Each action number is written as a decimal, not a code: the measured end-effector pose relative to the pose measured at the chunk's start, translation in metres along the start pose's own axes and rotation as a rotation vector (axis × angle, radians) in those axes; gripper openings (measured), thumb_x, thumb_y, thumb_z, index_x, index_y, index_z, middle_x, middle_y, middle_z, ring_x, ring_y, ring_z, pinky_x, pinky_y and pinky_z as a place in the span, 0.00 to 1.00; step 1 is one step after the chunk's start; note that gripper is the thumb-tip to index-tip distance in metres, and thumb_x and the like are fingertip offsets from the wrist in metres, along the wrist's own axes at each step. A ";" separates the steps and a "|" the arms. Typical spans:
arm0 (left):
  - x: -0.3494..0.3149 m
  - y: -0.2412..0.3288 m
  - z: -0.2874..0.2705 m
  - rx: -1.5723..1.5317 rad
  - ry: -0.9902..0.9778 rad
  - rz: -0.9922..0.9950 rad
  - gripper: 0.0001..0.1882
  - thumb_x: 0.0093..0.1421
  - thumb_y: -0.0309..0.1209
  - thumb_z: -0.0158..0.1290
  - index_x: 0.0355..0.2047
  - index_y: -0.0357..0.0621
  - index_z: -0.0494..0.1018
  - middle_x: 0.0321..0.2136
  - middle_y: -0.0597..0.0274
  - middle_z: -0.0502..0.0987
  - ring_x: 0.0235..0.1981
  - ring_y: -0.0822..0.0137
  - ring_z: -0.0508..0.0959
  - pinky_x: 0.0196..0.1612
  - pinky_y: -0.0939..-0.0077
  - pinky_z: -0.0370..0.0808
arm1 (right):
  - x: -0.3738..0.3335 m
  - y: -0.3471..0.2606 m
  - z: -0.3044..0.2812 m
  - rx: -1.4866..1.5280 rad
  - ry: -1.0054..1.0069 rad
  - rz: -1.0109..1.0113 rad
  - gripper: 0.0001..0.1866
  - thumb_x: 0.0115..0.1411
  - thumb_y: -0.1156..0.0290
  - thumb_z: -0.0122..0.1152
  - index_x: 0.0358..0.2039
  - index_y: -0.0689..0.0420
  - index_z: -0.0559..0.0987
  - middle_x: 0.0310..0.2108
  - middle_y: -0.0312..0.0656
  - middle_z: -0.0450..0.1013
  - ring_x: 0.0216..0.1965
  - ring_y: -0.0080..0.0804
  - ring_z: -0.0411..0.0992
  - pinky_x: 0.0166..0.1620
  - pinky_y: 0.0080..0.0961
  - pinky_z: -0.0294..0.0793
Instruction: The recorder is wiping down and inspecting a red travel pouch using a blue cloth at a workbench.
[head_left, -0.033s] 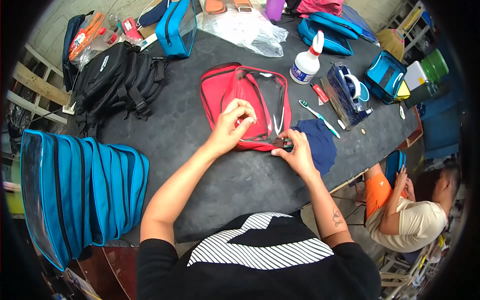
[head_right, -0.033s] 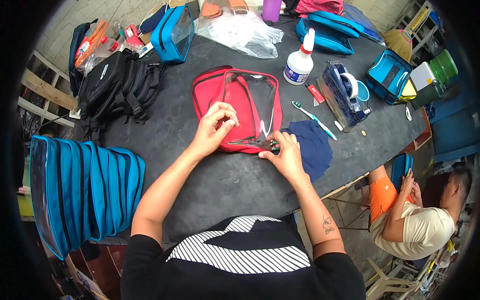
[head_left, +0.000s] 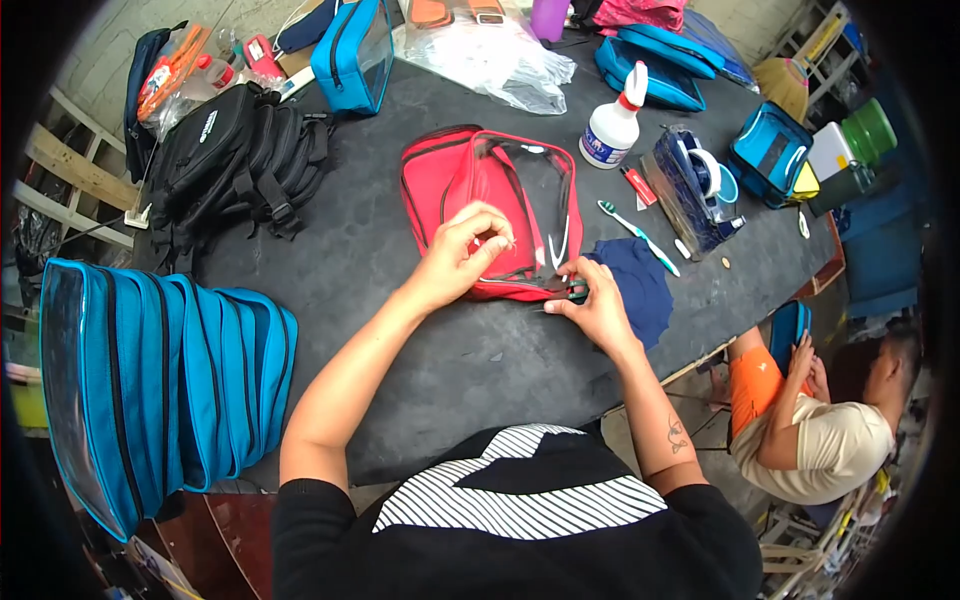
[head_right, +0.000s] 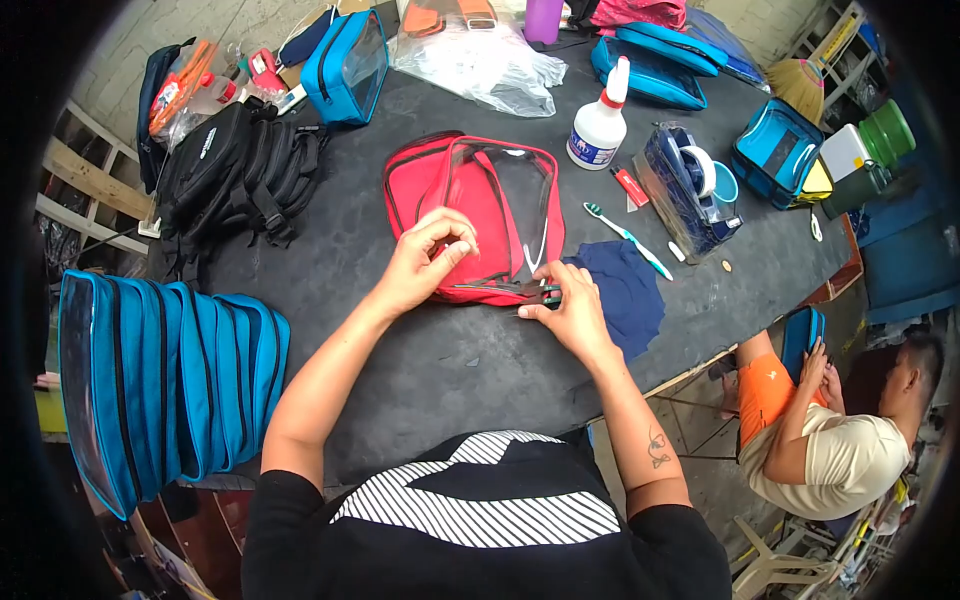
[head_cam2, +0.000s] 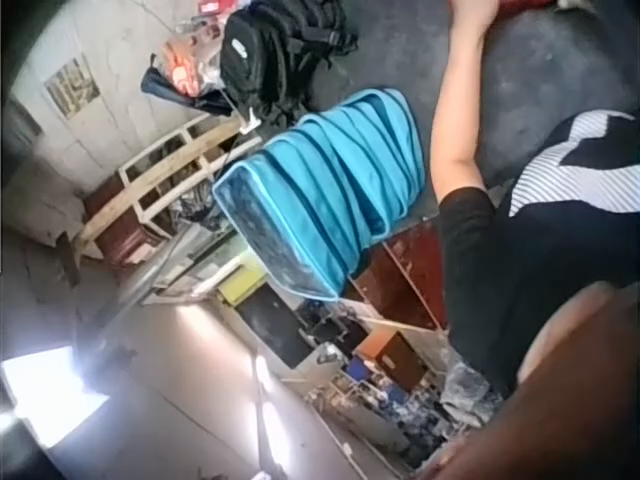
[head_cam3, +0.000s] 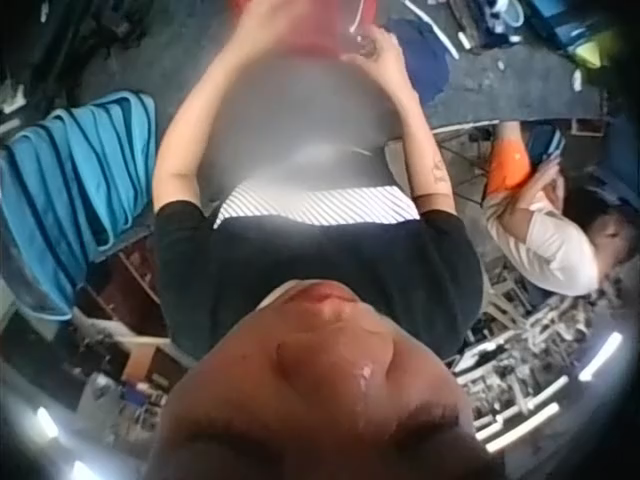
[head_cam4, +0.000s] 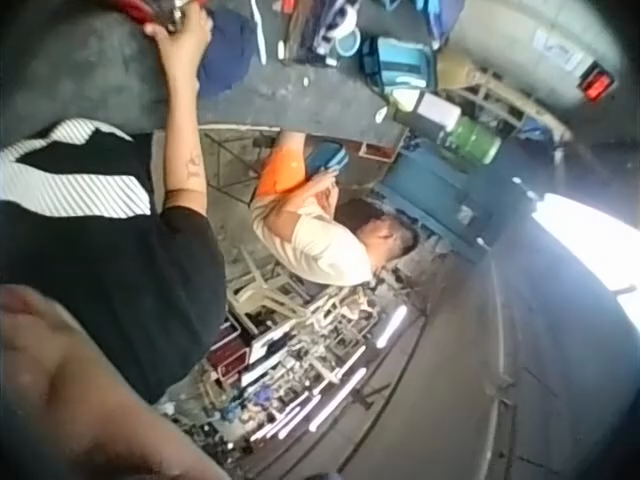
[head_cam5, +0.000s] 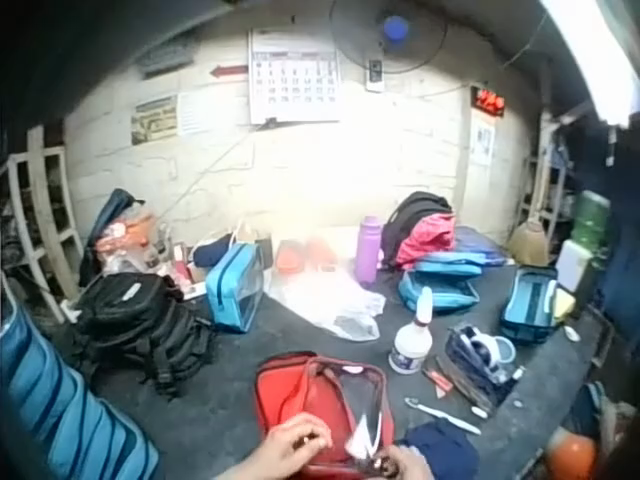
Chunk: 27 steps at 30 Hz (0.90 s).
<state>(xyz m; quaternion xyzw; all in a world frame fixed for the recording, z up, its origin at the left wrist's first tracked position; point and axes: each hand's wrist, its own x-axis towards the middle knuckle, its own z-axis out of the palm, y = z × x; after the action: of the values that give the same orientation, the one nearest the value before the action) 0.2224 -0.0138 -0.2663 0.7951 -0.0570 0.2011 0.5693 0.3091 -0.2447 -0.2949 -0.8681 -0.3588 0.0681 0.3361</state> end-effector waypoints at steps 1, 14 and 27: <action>-0.001 0.004 -0.005 0.000 0.003 -0.001 0.03 0.60 0.23 0.53 0.31 0.36 0.71 0.36 0.56 0.71 0.35 0.68 0.76 0.39 0.74 0.73 | 0.001 -0.003 -0.007 0.114 -0.028 -0.002 0.23 0.38 0.70 0.75 0.36 0.56 0.77 0.33 0.37 0.71 0.38 0.34 0.68 0.44 0.28 0.68; -0.008 -0.008 -0.015 0.124 0.363 -0.583 0.28 0.57 0.30 0.60 0.56 0.37 0.66 0.44 0.55 0.73 0.43 0.64 0.76 0.50 0.73 0.72 | 0.007 0.011 -0.010 0.413 0.092 0.362 0.14 0.55 0.73 0.66 0.39 0.64 0.76 0.27 0.33 0.74 0.31 0.16 0.70 0.34 0.17 0.68; -0.040 0.050 -0.017 -0.565 0.313 -0.181 0.28 0.67 0.38 0.50 0.64 0.46 0.56 0.37 0.68 0.73 0.35 0.74 0.71 0.40 0.78 0.69 | 0.008 -0.037 -0.022 1.405 0.012 -0.016 0.23 0.56 0.79 0.63 0.51 0.54 0.69 0.35 0.32 0.72 0.23 0.14 0.60 0.27 0.14 0.59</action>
<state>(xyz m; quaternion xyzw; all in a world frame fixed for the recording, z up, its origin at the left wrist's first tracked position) 0.1656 -0.0212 -0.2332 0.5673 0.0485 0.2455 0.7846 0.3012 -0.2321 -0.2535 -0.4433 -0.2345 0.2766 0.8198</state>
